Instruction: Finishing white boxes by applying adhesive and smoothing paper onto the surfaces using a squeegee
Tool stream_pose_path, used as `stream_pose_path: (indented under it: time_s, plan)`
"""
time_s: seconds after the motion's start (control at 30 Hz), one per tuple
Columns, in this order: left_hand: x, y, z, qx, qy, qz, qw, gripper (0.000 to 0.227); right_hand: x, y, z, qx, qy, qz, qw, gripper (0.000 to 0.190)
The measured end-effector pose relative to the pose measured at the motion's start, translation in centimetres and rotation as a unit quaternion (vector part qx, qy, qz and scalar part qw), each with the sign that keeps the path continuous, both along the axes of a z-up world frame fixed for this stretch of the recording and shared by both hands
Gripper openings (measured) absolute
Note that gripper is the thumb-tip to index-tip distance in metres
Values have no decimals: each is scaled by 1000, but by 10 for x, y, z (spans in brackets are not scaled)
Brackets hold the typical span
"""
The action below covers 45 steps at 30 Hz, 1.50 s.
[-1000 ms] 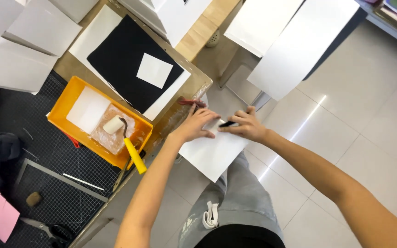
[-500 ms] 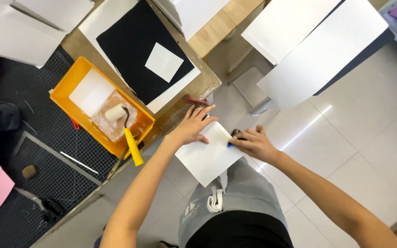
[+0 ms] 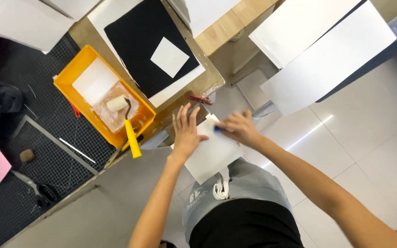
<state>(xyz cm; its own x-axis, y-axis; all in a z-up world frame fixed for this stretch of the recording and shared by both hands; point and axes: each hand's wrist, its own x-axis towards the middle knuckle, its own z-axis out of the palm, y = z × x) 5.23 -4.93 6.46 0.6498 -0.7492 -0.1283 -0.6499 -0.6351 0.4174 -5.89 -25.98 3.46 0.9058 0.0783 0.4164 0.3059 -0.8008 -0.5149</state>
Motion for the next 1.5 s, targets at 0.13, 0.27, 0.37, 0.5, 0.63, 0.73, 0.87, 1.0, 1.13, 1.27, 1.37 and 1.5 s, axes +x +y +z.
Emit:
stream_pose_path:
  time_s: [0.13,0.27,0.37,0.5,0.63,0.73,0.87,1.0,1.13,1.27,1.37,1.5]
  plan:
    - [-57,-10,12,-42,54,141,988,88,38,0,-12,113,36,-64,991,39]
    - [-87,-13,17,22,85,82,993,119,-53,-8,-9,231,116,-64,964,47]
    - [-89,-11,5,55,35,50,997,121,-59,4,-37,273,170,-75,944,49]
    - [-90,-11,-4,65,26,43,997,129,12,9,-64,281,113,-101,948,52]
    - [-89,-19,18,-7,134,119,984,104,33,12,-34,228,65,-129,963,44]
    - [-94,-35,61,-297,394,313,812,81,-7,54,29,244,5,-62,968,29]
    - [-67,-26,34,-420,349,398,737,37,-42,65,50,161,20,-27,986,43]
    - [-46,6,16,-189,190,302,915,42,-63,61,29,34,221,-155,962,58]
    - [-44,5,-7,-14,-137,-28,990,54,-60,69,40,-60,269,-172,946,63]
    - [-17,-20,-27,-26,-182,-43,982,61,-61,76,22,-93,256,-184,944,61]
    - [-10,-34,-38,-24,-198,-31,979,66,-61,79,24,-85,272,-197,938,64]
    - [-5,-37,-34,12,-111,6,994,74,-63,84,13,-49,275,-232,932,64]
